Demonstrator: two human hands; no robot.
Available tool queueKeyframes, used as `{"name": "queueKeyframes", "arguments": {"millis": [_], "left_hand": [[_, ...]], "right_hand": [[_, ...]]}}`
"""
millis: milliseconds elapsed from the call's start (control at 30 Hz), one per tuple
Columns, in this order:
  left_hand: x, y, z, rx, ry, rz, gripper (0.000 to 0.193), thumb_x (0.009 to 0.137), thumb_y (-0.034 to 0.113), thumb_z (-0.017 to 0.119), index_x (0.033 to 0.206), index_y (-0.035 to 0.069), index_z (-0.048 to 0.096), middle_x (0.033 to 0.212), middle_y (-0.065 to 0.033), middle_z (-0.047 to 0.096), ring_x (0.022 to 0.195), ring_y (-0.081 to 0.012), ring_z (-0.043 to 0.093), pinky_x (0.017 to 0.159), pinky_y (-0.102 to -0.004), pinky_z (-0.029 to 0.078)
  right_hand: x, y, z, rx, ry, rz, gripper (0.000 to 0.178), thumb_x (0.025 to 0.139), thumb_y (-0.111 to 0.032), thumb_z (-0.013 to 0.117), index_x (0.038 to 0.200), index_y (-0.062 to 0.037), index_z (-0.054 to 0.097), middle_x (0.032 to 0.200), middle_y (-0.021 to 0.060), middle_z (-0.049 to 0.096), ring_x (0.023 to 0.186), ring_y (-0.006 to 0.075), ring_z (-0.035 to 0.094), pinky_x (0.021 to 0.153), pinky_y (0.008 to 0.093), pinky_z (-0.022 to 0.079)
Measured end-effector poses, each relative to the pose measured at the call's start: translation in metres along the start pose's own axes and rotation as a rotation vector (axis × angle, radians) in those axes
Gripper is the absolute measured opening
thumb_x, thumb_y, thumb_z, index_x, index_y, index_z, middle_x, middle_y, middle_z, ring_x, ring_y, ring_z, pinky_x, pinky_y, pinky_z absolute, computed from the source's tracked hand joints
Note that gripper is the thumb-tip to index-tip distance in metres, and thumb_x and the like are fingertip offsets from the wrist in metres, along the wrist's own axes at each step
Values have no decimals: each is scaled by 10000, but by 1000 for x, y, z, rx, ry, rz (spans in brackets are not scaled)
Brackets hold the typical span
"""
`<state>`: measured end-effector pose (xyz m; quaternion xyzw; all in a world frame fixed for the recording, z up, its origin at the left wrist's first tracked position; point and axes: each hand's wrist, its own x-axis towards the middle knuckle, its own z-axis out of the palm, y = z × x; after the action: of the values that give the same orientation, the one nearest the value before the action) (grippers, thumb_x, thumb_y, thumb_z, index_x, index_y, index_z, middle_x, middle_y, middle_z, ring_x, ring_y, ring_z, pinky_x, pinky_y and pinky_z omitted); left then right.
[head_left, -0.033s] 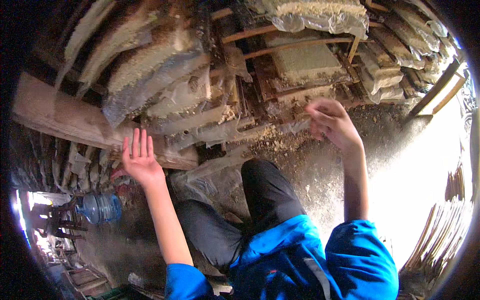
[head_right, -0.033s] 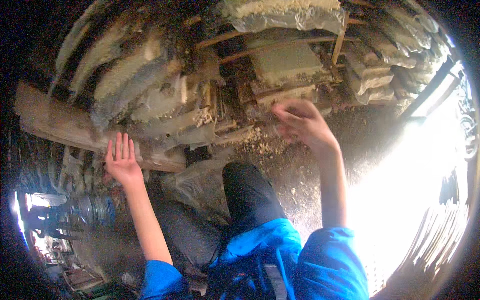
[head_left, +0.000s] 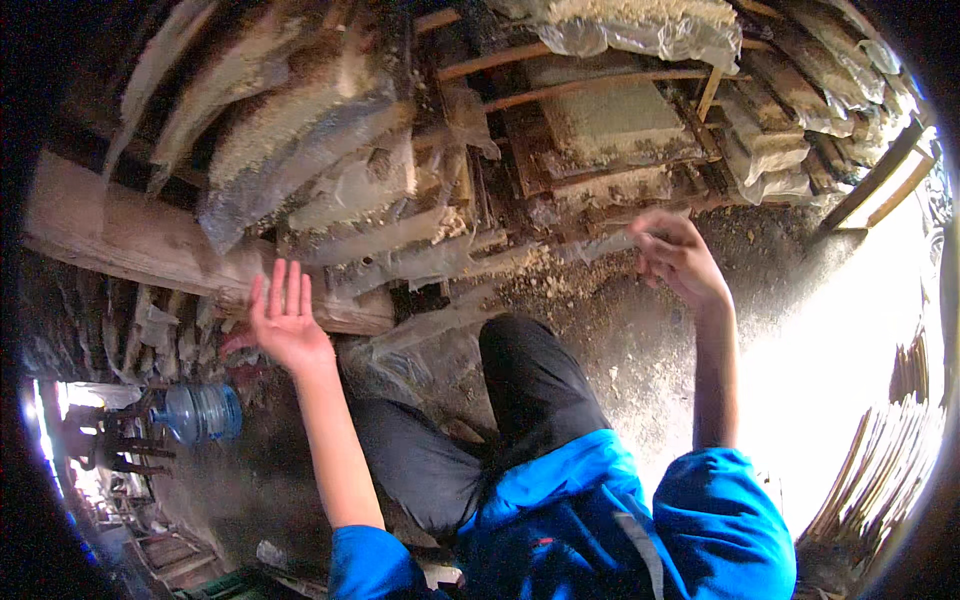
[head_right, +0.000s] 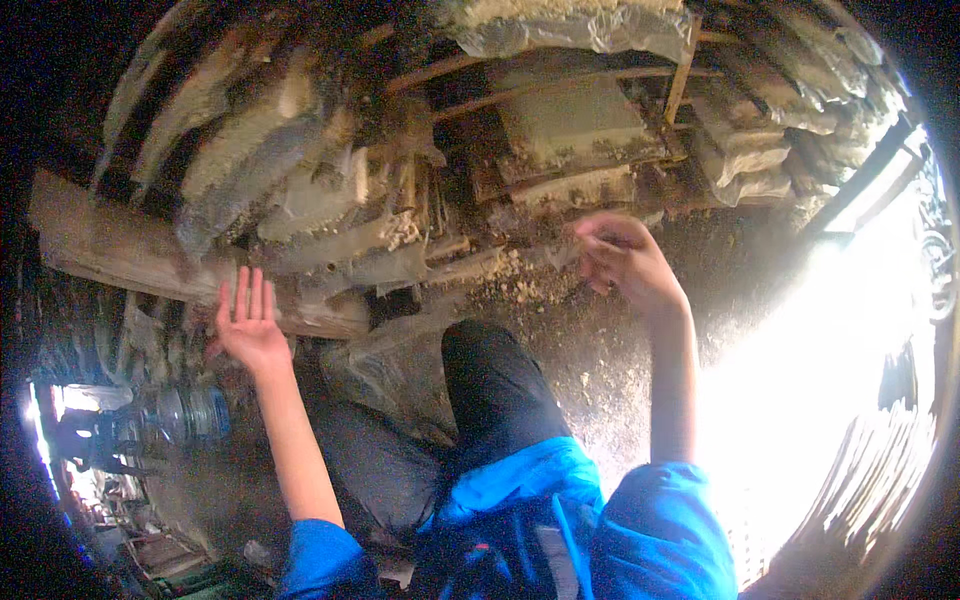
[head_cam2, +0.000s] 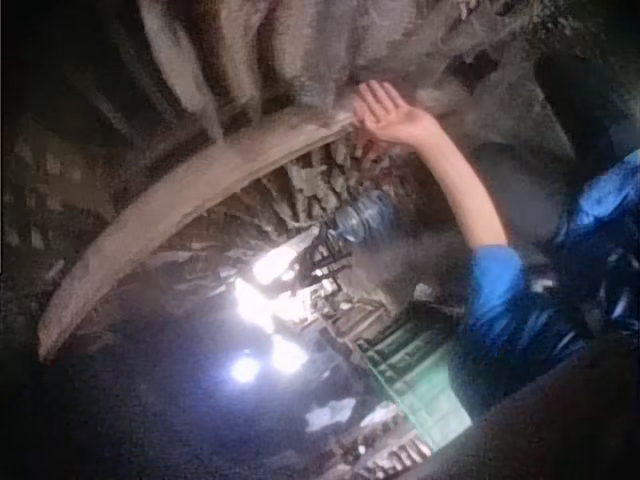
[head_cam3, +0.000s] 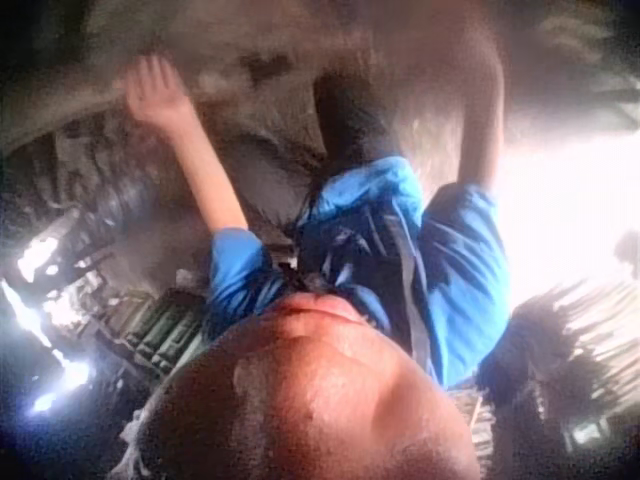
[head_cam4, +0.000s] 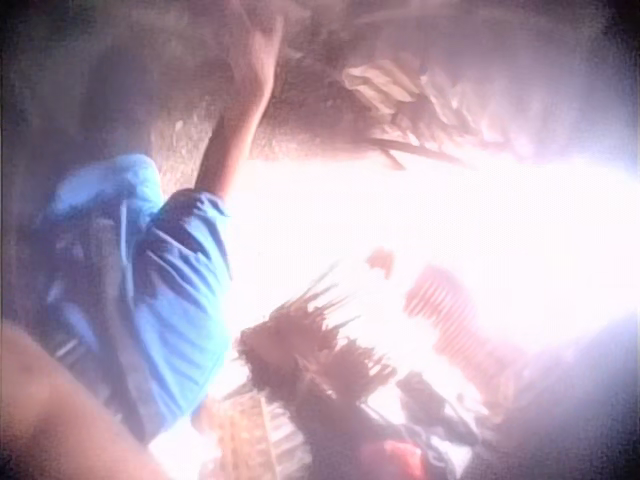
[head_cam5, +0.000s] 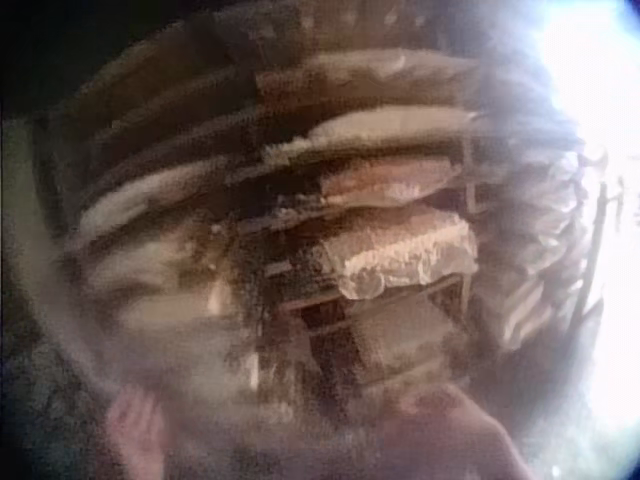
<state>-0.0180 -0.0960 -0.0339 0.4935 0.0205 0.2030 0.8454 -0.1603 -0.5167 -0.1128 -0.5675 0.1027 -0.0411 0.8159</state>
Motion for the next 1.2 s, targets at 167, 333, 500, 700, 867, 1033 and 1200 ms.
{"name": "queueKeyframes", "arguments": {"millis": [167,333,500,700,867,1033,1200], "left_hand": [[-44,-64,-9,323,-109,-176,343,915,285,448,1136,25,485,1062,-219,621,979,-333,628,871,-397,489],[-69,-92,19,685,-559,-609,283,924,209,466,1131,19,504,1098,-174,627,1011,-261,625,857,-367,493],[-105,-67,104,1113,-1320,-521,361,892,163,548,1199,-17,488,1140,-156,615,1081,-257,591,883,-360,483],[-109,-103,153,1243,-1537,-342,424,859,217,621,1200,-6,503,1111,-175,621,1066,-258,606,884,-358,481],[-100,-127,168,1177,-1568,-363,378,842,214,633,1138,-1,536,1015,-157,653,1017,-259,630,852,-345,486],[-88,-99,177,1226,-1609,-201,307,828,238,622,1004,-13,615,976,-140,668,964,-260,640,853,-353,474],[-33,-29,90,1056,-659,-129,235,857,241,544,750,33,557,834,-147,668,835,-238,648,761,-319,481]], "right_hand": [[-68,146,-127,-1668,411,408,689,684,-5,657,1322,-101,412,1361,214,402,1214,350,446,998,420,392],[-118,222,-169,-1162,622,320,558,691,-108,715,1203,-80,495,1182,185,518,1126,363,470,956,422,397],[-117,208,-178,-1161,774,255,476,788,-131,673,1217,-37,490,1268,203,466,1200,371,445,1011,446,365],[-35,137,-171,-862,1150,-262,402,890,-145,619,1246,-36,470,1250,139,511,1156,251,489,940,378,418],[17,74,-126,-645,1159,-620,340,903,-95,573,1218,-9,477,1250,153,518,1146,236,517,940,355,451],[67,74,-27,-78,749,-691,311,898,-8,469,1208,2,480,1199,139,547,1031,216,586,896,317,465],[105,46,97,-368,426,-624,316,872,-96,569,1142,47,488,1030,240,597,905,312,623,768,374,495]]}}
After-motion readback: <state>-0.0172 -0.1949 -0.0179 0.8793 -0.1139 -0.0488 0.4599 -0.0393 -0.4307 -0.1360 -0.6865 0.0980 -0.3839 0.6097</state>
